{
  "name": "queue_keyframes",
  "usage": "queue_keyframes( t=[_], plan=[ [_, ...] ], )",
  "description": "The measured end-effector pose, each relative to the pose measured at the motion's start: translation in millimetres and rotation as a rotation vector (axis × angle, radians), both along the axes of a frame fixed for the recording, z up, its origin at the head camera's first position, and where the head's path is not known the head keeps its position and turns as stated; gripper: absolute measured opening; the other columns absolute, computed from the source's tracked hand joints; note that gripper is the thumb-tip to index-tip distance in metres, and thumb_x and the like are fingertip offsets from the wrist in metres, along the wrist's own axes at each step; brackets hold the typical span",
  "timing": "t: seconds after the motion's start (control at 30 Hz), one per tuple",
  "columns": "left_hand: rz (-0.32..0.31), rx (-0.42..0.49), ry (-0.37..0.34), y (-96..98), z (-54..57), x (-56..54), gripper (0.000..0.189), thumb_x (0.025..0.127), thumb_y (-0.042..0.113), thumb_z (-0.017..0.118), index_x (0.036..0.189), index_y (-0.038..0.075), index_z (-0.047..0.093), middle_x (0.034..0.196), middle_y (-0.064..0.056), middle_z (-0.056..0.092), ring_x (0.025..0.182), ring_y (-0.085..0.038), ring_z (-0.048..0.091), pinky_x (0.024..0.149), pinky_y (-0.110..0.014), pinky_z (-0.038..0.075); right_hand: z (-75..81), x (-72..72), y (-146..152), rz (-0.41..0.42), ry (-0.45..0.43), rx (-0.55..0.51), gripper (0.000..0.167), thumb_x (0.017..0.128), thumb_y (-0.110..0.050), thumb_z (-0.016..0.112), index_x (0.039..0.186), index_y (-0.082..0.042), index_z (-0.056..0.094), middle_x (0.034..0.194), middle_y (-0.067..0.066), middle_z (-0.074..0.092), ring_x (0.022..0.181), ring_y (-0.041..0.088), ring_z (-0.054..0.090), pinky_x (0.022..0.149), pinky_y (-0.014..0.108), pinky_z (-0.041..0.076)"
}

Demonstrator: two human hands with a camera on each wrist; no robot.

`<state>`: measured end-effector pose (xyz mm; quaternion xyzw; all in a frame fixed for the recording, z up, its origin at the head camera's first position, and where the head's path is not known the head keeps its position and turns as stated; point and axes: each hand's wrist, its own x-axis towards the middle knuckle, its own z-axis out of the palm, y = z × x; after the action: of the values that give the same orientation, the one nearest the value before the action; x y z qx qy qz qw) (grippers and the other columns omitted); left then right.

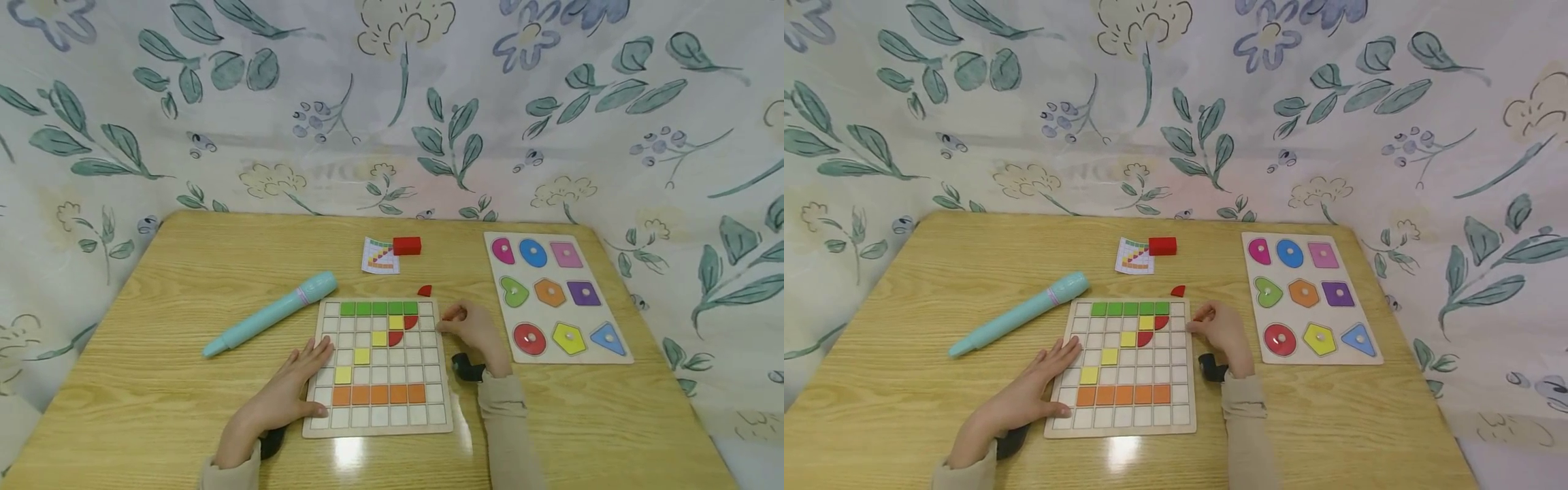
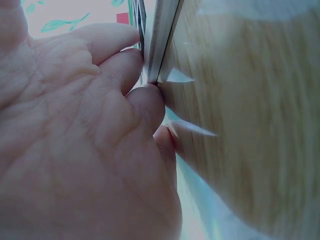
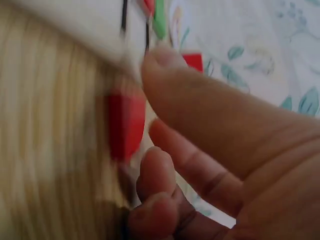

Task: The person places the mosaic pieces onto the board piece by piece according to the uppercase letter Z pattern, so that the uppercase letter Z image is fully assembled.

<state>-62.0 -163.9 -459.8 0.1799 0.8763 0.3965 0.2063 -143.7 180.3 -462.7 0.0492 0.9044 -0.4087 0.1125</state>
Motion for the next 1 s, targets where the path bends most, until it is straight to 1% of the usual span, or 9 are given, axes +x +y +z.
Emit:
queue_keyframes(
  t=[0.1, 0.17, 0.4, 0.6, 0.7, 0.8, 0.87, 0.93, 1.0],
  plan=[
    [-0.003, 0.004, 0.013, -1.1, 1.7, 0.0, 0.099, 0.071, 0.019, 0.081, 0.152, 0.003, 0.027, 0.162, -0.017, 0.015, 0.149, -0.042, 0.003, 0.12, -0.06, -0.002, -0.1, -0.2, 13, 0.004, 0.01, 0.025, 0.027, 0.079, -0.018, 0.08, 0.096, -0.001, 0.067, 0.078, 0.007, 0.057, 0.071, 0.017, 0.05, 0.061, 0.024, 0.04],
    [-0.003, 0.003, 0.013, -1.3, 2.5, -0.1, 0.099, 0.071, 0.02, 0.081, 0.152, 0.003, 0.027, 0.162, -0.017, 0.015, 0.149, -0.042, 0.003, 0.12, -0.059, -0.002, 0.1, -0.7, 16, 0.009, 0.011, 0.034, 0.028, 0.077, -0.017, 0.081, 0.096, -0.001, 0.067, 0.077, 0.006, 0.056, 0.07, 0.017, 0.049, 0.061, 0.024, 0.04],
    [0.004, 0.0, 0.004, -0.5, 3.5, 0.5, 0.099, 0.071, 0.019, 0.081, 0.152, 0.004, 0.026, 0.162, -0.016, 0.014, 0.149, -0.041, 0.003, 0.121, -0.058, -0.002, 0.9, -1.1, 11, 0.029, 0.023, 0.133, 0.028, 0.076, -0.026, 0.083, 0.096, -0.01, 0.071, 0.082, 0.004, 0.061, 0.074, 0.017, 0.053, 0.065, 0.025, 0.042],
    [0.005, 0.0, 0.013, -0.1, 3.5, 0.5, 0.099, 0.071, 0.018, 0.081, 0.152, 0.003, 0.027, 0.162, -0.016, 0.015, 0.149, -0.042, 0.003, 0.121, -0.058, -0.002, -0.2, -1.1, 7, 0.011, 0.037, 0.172, 0.024, 0.078, -0.025, 0.081, 0.094, -0.01, 0.071, 0.089, 0.005, 0.066, 0.08, 0.019, 0.056, 0.071, 0.03, 0.048],
    [0.004, -0.002, 0.015, -0.2, 2.5, 0.2, 0.099, 0.071, 0.018, 0.081, 0.152, 0.003, 0.027, 0.162, -0.016, 0.015, 0.149, -0.042, 0.003, 0.121, -0.058, -0.002, -1.5, -1.8, 5, -0.002, 0.078, 0.164, 0.025, 0.077, -0.022, 0.081, 0.092, -0.008, 0.067, 0.089, 0.006, 0.067, 0.079, 0.019, 0.058, 0.071, 0.031, 0.05],
    [0.002, -0.008, 0.013, -0.3, 1.0, 0.0, 0.1, 0.071, 0.018, 0.082, 0.153, 0.004, 0.026, 0.162, -0.016, 0.015, 0.149, -0.041, 0.004, 0.121, -0.058, -0.001, -4.0, -2.4, 4, -0.008, 0.142, 0.145, 0.025, 0.077, -0.017, 0.082, 0.09, -0.006, 0.064, 0.086, 0.008, 0.069, 0.079, 0.021, 0.062, 0.072, 0.034, 0.053],
    [0.002, -0.013, 0.013, -0.1, 0.0, -0.1, 0.101, 0.07, 0.019, 0.082, 0.153, 0.004, 0.026, 0.162, -0.015, 0.015, 0.15, -0.041, 0.004, 0.121, -0.058, -0.001, -6.3, -2.6, 4, -0.007, 0.18, 0.139, 0.023, 0.078, -0.015, 0.08, 0.093, -0.006, 0.065, 0.086, 0.01, 0.07, 0.081, 0.023, 0.064, 0.073, 0.037, 0.054],
    [0.0, -0.017, 0.013, 0.1, -0.8, -0.2, 0.101, 0.07, 0.019, 0.082, 0.153, 0.005, 0.025, 0.162, -0.015, 0.015, 0.15, -0.041, 0.004, 0.121, -0.058, -0.001, -8.5, -3.0, 4, -0.014, 0.197, 0.119, 0.021, 0.081, -0.013, 0.077, 0.097, -0.006, 0.067, 0.089, 0.011, 0.071, 0.082, 0.023, 0.065, 0.075, 0.036, 0.054],
    [-0.003, -0.018, 0.013, 0.3, -1.2, -0.3, 0.101, 0.071, 0.02, 0.082, 0.153, 0.005, 0.026, 0.162, -0.015, 0.015, 0.15, -0.041, 0.004, 0.121, -0.058, -0.001, -10.1, -3.1, 5, -0.032, 0.179, 0.065, 0.019, 0.086, -0.012, 0.072, 0.104, -0.005, 0.068, 0.091, 0.012, 0.072, 0.078, 0.02, 0.066, 0.071, 0.033, 0.055]
  ],
)
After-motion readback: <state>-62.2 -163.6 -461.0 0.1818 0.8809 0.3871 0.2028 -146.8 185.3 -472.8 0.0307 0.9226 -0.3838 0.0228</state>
